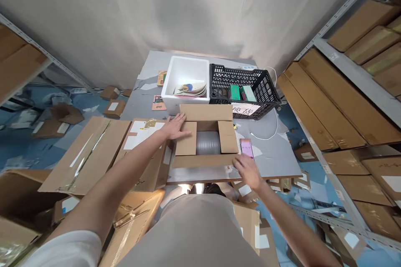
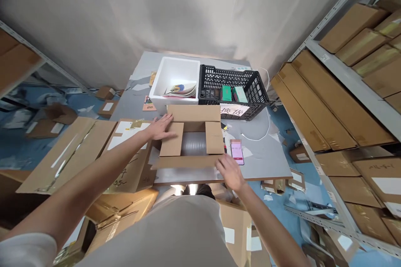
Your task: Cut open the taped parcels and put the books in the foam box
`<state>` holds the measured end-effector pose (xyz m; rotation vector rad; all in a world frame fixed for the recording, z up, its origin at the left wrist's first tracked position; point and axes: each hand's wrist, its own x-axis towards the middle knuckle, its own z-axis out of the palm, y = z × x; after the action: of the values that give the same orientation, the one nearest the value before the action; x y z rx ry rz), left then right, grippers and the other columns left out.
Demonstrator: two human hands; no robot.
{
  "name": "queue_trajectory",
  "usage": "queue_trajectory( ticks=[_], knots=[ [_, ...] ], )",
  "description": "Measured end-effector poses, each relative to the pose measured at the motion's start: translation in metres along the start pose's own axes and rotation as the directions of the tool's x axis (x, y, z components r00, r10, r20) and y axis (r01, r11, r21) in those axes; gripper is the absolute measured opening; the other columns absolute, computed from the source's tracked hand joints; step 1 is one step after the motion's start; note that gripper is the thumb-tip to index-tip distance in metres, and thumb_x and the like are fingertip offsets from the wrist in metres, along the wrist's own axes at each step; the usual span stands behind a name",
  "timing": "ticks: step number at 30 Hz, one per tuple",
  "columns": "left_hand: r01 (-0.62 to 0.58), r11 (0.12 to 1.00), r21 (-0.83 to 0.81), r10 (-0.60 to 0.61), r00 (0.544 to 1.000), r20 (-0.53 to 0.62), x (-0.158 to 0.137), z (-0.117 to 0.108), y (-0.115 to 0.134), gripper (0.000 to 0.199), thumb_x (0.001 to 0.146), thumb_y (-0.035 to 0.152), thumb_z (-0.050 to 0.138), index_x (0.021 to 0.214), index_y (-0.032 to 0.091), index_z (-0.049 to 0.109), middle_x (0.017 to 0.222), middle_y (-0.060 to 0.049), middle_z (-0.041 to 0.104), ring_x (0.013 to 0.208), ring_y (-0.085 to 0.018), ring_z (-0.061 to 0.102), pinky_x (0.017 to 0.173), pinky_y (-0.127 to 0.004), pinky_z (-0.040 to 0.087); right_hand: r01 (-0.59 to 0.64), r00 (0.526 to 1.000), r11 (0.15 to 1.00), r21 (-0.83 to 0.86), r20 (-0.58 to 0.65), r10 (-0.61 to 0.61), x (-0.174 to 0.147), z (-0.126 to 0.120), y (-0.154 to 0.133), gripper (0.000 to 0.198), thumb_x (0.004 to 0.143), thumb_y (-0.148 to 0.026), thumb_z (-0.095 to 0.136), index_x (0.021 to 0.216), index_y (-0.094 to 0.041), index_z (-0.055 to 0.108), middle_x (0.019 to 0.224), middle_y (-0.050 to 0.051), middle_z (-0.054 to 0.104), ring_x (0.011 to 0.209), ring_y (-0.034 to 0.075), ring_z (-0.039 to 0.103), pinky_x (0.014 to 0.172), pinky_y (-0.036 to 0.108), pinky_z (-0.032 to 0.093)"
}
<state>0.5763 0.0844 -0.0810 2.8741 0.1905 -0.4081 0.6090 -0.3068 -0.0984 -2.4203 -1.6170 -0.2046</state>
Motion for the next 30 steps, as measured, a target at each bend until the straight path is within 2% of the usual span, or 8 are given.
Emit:
queue_trajectory(
  ticks=[4, 10, 14, 19, 21, 24, 27, 30],
  knots=[
    [0.129, 0.991, 0.04, -0.129, 0.992, -0.002, 0.001, 0.017, 0.025, 0.133, 0.05, 0.085, 0.049, 0.147, 0.011, -0.005, 0.153, -0.019, -0.008, 0.137, -0.046, -0.009, 0.104, -0.067, 0.0, 0.024, 1.0, 0.999, -0.027, 0.017, -0.023, -0.04, 0.025, -0.031, 0.046, 0.091, -0.02, 0.038, 0.137, -0.013, 0.038, 0.135, 0.016, 0.048, 0.131, 0.028, 0.036, 0.102, 0.05, 0.036],
    [0.254, 0.966, 0.049, -0.254, 0.967, -0.009, 0.011, 0.02, 0.059, 0.14, 0.046, 0.067, 0.067, 0.144, 0.006, -0.012, 0.15, -0.027, -0.012, 0.135, -0.048, -0.013, 0.099, -0.072, 0.0, -0.046, 0.998, 0.998, 0.048, 0.054, 0.043, -0.045, 0.029, -0.04, 0.066, 0.088, -0.038, 0.048, 0.145, -0.012, 0.026, 0.143, 0.017, 0.04, 0.136, 0.029, 0.029, 0.105, 0.054, 0.034],
    [0.092, 0.996, 0.0, -0.092, 0.994, 0.062, 0.002, -0.016, 0.033, 0.124, 0.06, 0.052, 0.064, 0.142, 0.017, -0.022, 0.152, -0.024, -0.002, 0.139, -0.043, -0.001, 0.098, -0.072, 0.01, -0.062, 0.997, 0.994, 0.087, 0.052, 0.058, -0.047, 0.027, -0.04, 0.063, 0.088, -0.038, 0.048, 0.143, -0.012, 0.03, 0.142, 0.017, 0.041, 0.135, 0.029, 0.031, 0.105, 0.053, 0.034],
    [-0.069, 0.967, 0.244, 0.069, 0.998, 0.007, -0.015, -0.054, -0.012, 0.143, 0.038, 0.041, 0.082, 0.146, 0.025, -0.011, 0.153, -0.018, -0.01, 0.136, -0.048, -0.01, 0.098, -0.073, 0.005, -0.069, 0.997, 0.991, 0.115, 0.034, 0.066, -0.05, 0.032, -0.042, 0.06, 0.089, -0.036, 0.047, 0.142, -0.013, 0.032, 0.141, 0.016, 0.043, 0.135, 0.029, 0.032, 0.107, 0.054, 0.033],
    [-0.11, 0.937, 0.332, 0.133, 0.99, -0.047, -0.018, -0.054, -0.017, 0.143, 0.036, 0.038, 0.084, 0.147, 0.025, -0.005, 0.154, -0.016, -0.009, 0.135, -0.048, -0.014, 0.1, -0.072, 0.0, -0.073, 0.997, 0.991, 0.117, 0.025, 0.07, -0.05, 0.034, -0.042, 0.06, 0.089, -0.035, 0.047, 0.142, -0.013, 0.031, 0.141, 0.016, 0.043, 0.135, 0.028, 0.032, 0.106, 0.054, 0.033],
    [-0.199, 0.902, 0.383, 0.259, 0.96, -0.111, -0.02, -0.045, -0.018, 0.132, 0.046, 0.036, 0.081, 0.147, 0.02, -0.001, 0.155, -0.013, -0.003, 0.138, -0.041, -0.013, 0.105, -0.065, -0.003, -0.078, 0.997, 0.99, 0.115, 0.02, 0.076, -0.05, 0.035, -0.041, 0.06, 0.089, -0.034, 0.047, 0.143, -0.013, 0.031, 0.14, 0.016, 0.044, 0.135, 0.028, 0.032, 0.106, 0.054, 0.033],
    [-0.381, 0.833, 0.402, 0.422, 0.907, -0.015, -0.019, -0.037, -0.029, 0.113, 0.06, 0.036, 0.071, 0.148, 0.017, 0.003, 0.154, -0.012, 0.006, 0.142, -0.033, -0.004, 0.11, -0.055, -0.005, -0.076, 0.997, 0.99, 0.12, 0.017, 0.075, -0.049, 0.034, -0.041, 0.059, 0.09, -0.032, 0.046, 0.143, -0.014, 0.03, 0.14, 0.015, 0.045, 0.134, 0.028, 0.034, 0.106, 0.053, 0.034],
    [-0.48, 0.768, 0.423, 0.48, 0.87, 0.115, -0.014, -0.034, -0.044, 0.102, 0.068, 0.041, 0.064, 0.147, 0.015, 0.005, 0.154, -0.012, 0.007, 0.142, -0.028, 0.004, 0.112, -0.048, -0.007, -0.087, 0.996, 0.988, 0.127, -0.005, 0.088, -0.049, 0.035, -0.042, 0.058, 0.09, -0.03, 0.045, 0.143, -0.016, 0.03, 0.139, 0.015, 0.046, 0.133, 0.027, 0.036, 0.105, 0.053, 0.035]
  ],
)
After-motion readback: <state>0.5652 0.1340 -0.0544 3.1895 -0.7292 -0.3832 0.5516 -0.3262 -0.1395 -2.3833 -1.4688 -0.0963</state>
